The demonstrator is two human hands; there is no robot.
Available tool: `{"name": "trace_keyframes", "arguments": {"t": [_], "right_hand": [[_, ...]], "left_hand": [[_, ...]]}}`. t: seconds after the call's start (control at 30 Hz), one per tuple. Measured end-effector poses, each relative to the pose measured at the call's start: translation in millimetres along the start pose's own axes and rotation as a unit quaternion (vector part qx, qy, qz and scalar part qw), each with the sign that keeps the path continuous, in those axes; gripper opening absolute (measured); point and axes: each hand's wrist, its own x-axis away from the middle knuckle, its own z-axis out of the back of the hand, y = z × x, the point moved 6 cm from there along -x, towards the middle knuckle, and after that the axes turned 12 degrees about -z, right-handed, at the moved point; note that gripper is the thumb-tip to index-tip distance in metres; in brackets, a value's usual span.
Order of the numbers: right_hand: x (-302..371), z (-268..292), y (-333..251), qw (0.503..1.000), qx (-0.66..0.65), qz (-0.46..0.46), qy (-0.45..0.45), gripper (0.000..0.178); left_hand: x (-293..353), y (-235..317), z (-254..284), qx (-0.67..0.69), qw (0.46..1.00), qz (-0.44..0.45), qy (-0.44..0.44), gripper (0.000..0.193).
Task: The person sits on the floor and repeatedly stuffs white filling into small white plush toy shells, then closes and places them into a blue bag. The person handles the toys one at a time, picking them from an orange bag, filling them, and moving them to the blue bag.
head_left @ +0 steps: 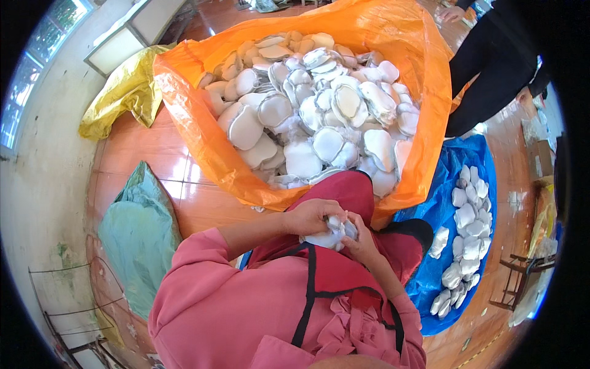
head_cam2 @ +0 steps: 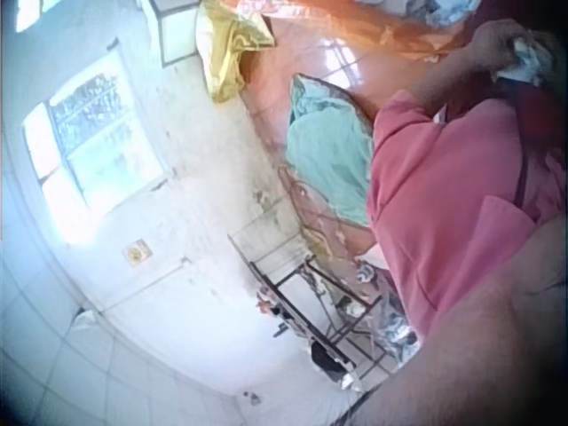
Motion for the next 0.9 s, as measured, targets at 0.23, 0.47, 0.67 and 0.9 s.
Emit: {"name": "trace_keyframes", "arguments": {"t": [0.23, 0.47, 0.67, 0.9], "right_hand": [[3, 3, -2, 0.998, 0.068, 0.012, 0.003, 0.058], [11, -2, 27, 0.996, 0.002, -0.023, 0.085, 0.037], [15, -7, 14, 0.99, 0.048, -0.04, 0.127, 0.034], [12, -17, 24, 0.985, -0.053, -0.088, 0.137, 0.032]], "left_hand": [[6, -4, -13, -0.065, 0.996, -0.046, -0.038, 0.043], [-10, 21, -5, -0.092, 0.988, -0.101, -0.067, 0.023], [-21, 4, -2, -0.048, 0.983, 0.041, -0.172, 0.018], [-20, 1, -11, 0.009, 0.944, 0.129, -0.304, 0.026]]}}
